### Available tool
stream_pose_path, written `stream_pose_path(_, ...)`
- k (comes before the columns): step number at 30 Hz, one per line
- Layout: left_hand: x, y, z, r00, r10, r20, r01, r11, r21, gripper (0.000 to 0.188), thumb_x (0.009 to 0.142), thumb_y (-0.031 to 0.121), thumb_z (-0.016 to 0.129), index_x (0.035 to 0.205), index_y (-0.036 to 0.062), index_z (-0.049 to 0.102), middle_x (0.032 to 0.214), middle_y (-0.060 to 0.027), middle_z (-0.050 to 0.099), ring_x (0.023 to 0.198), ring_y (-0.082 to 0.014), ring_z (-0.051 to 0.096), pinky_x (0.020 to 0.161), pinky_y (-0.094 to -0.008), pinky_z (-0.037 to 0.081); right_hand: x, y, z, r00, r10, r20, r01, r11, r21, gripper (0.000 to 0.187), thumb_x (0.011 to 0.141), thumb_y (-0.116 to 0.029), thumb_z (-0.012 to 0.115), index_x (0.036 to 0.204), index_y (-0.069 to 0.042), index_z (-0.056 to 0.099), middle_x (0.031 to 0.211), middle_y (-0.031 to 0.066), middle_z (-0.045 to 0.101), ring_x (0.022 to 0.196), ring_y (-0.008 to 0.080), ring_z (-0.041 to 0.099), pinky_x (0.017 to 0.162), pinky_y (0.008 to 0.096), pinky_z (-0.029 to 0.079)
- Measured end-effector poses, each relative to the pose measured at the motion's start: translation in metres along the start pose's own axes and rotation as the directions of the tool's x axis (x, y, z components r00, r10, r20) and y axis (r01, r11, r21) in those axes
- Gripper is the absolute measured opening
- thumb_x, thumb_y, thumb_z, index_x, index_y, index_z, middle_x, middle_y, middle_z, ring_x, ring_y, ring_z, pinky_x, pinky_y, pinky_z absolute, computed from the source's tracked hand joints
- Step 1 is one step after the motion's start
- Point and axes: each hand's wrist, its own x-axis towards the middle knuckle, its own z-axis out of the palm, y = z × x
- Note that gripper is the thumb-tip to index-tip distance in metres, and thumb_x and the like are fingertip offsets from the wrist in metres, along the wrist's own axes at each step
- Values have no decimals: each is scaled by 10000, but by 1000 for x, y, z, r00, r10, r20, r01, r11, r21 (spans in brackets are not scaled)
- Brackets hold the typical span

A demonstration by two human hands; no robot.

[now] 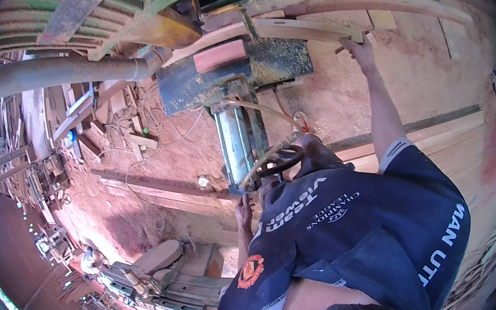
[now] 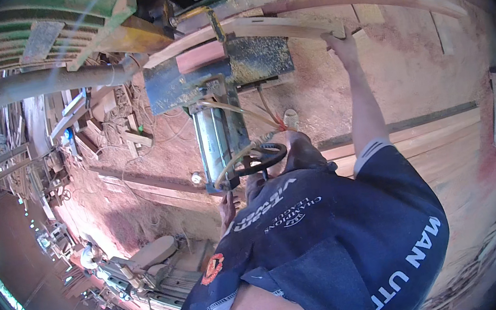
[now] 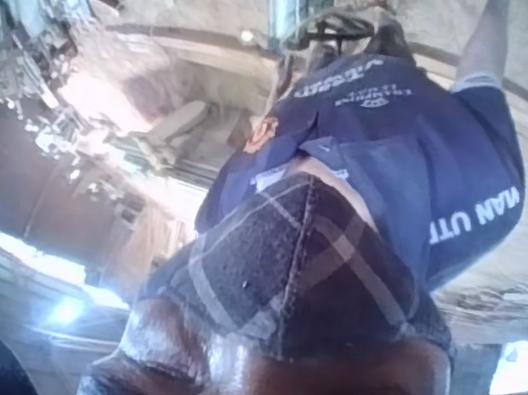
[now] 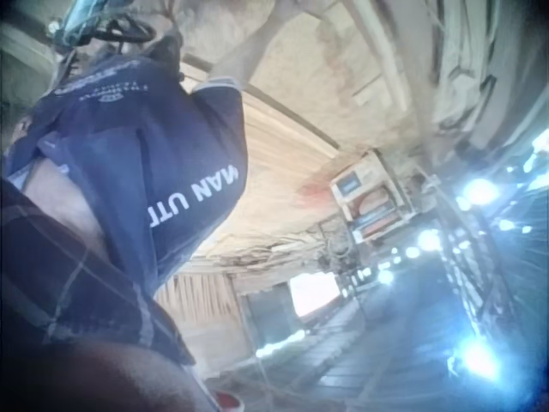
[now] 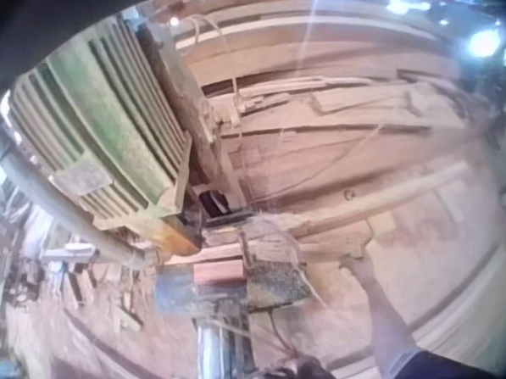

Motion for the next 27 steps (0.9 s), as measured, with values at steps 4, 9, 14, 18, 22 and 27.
stream_pose_path(4,-7,-20,-1,993,-31,115,4,974,225,560,1071,518,602,1304,17,693,1108,-113,783,873,-191,737,698,-343,560,-36,34,-58,997,-48,-57,58,980,192,499,873,-222,815,1292,-30,624,1098,69,747,972,165,699,807,338,564)
stream_pose_path(9,30,-33,-11,964,88,250,-145,966,216,514,1072,506,607,1194,21,726,1007,-98,768,801,-199,721,662,-335,559,-138,47,-92,953,-44,-300,178,881,438,493,844,-110,783,1294,-24,601,1126,83,709,1013,188,679,876,365,560)
stream_pose_path(14,71,8,-26,965,126,231,-145,987,68,507,1075,480,596,1223,12,719,995,-116,766,786,-235,726,704,-363,573,-217,10,-86,784,-509,-356,333,828,-452,572,775,-11,773,1308,-10,567,1174,101,657,1029,192,661,884,378,554)
stream_pose_path(18,82,43,-56,937,319,139,-339,928,153,511,1083,424,599,1292,-31,702,1106,-136,771,960,-193,700,837,-355,550,-252,-1,-79,799,-189,-571,224,974,-9,652,775,-72,807,1356,1,520,1196,131,642,1056,223,646,904,389,548)
stream_pose_path(22,101,6,-95,909,399,122,-412,905,107,501,1087,457,573,1275,14,712,1041,-105,775,868,-178,718,736,-350,569,-291,24,-42,692,-233,-683,308,951,-13,743,788,-96,816,1428,2,450,1250,161,608,1136,250,628,958,403,540)
stream_pose_path(27,135,-88,-141,979,82,188,-141,934,329,538,1044,484,619,1241,-3,733,1085,-132,783,896,-265,748,751,-385,584,-302,18,-20,765,-369,-528,203,916,-347,676,803,-70,786,1389,17,460,1256,170,573,1145,263,608,972,416,531)
